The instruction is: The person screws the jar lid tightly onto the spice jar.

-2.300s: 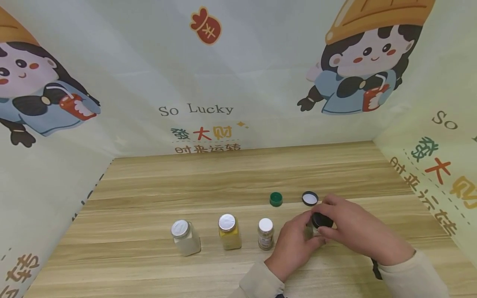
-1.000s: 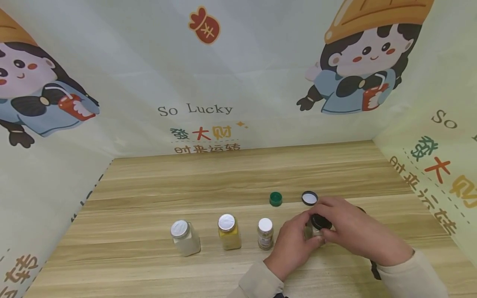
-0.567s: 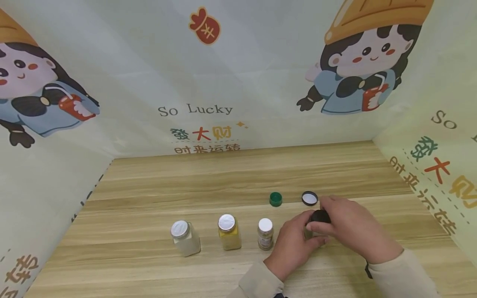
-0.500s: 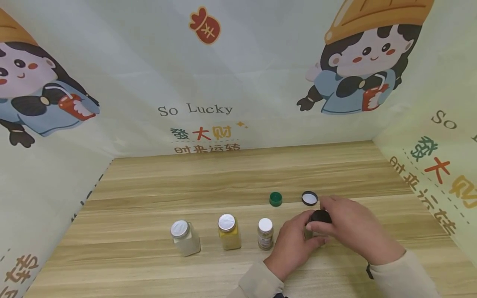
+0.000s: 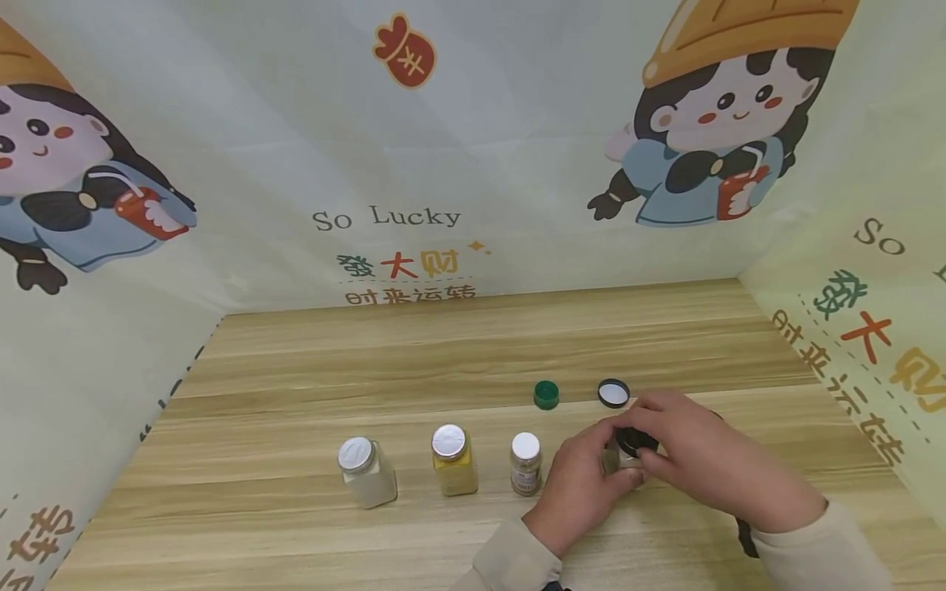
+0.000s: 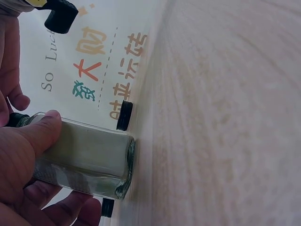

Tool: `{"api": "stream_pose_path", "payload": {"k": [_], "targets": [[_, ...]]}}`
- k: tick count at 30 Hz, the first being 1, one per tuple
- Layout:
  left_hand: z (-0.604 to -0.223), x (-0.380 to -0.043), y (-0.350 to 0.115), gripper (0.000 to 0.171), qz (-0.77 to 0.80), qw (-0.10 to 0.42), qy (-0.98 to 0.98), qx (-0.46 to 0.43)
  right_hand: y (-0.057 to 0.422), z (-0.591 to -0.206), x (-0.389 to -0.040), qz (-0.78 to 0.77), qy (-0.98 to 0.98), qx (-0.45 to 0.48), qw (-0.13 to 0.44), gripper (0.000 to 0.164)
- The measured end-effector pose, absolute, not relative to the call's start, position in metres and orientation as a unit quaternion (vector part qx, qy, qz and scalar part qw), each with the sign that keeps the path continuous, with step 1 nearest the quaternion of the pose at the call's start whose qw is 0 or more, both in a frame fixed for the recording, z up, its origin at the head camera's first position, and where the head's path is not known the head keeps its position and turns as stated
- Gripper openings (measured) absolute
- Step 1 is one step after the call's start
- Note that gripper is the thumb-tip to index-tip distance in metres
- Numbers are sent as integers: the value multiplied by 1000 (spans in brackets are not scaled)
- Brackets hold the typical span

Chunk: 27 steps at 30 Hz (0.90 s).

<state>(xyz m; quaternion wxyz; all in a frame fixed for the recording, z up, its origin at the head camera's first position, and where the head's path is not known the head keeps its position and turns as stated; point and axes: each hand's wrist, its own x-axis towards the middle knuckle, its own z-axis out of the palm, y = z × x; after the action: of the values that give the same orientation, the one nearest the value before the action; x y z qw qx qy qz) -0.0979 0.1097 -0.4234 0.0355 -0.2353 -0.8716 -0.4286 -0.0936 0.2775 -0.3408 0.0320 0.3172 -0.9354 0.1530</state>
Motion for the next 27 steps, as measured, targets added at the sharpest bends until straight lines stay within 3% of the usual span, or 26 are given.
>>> {"api": "stream_pose_path", "payload": {"k": [21,27], "targets": [[-423,-99,110,49,-447,21,-865,-228,270,-348,-98,152,-960,230,38,23],[-423,-99,109,49,-444,29,-864,-233,267,-349,-97,165,-970,178,20,33]]}}
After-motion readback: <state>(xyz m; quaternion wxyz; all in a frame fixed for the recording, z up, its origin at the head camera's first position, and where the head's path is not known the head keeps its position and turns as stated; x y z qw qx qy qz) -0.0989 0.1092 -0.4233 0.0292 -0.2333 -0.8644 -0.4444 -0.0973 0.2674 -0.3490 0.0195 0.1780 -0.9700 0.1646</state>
